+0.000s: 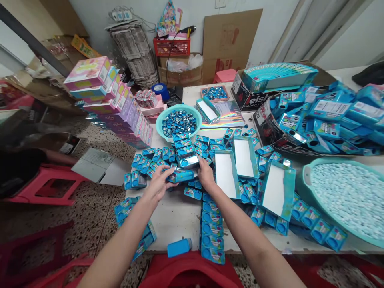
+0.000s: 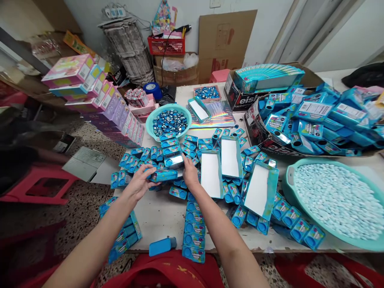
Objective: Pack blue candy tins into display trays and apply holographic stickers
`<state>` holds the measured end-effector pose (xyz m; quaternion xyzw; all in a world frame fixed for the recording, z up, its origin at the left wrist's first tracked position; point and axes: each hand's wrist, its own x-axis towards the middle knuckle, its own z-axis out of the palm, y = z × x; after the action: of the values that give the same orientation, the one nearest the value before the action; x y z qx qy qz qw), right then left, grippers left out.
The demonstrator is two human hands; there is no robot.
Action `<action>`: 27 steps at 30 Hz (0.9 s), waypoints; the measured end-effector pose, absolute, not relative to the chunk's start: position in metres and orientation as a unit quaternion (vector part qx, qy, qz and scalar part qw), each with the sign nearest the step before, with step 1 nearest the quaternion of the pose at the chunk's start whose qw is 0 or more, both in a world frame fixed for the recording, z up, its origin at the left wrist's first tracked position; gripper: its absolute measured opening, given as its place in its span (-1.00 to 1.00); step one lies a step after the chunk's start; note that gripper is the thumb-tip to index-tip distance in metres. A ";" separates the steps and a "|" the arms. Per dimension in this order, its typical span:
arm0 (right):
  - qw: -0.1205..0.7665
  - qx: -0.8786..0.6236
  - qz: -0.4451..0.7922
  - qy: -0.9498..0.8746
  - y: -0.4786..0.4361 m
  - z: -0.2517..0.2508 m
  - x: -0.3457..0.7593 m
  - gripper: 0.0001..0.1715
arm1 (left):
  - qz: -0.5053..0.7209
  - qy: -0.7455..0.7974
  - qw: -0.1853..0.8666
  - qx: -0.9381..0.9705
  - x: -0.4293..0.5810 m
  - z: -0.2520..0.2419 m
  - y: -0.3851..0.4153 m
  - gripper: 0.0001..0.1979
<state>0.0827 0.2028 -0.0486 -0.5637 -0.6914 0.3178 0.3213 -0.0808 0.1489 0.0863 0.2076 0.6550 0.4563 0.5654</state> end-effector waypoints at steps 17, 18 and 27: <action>0.391 -0.502 0.452 -0.625 0.187 -0.048 0.098 -0.29 | 0.289 0.721 0.119 0.619 -0.042 0.019 0.158 -0.68; 0.390 -0.516 0.436 -0.626 0.186 -0.047 0.096 -0.28 | 0.277 0.725 0.103 0.622 -0.045 0.020 0.156 -0.64; 0.312 -0.627 0.315 -0.640 0.183 -0.048 0.089 -0.57 | -0.021 0.469 0.486 0.737 -0.109 0.042 0.034 -0.50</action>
<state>0.0893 0.1834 -0.0479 -0.6269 -0.6403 0.3154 0.3122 -0.1094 0.0345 0.0423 0.7370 0.4693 -0.0209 0.4859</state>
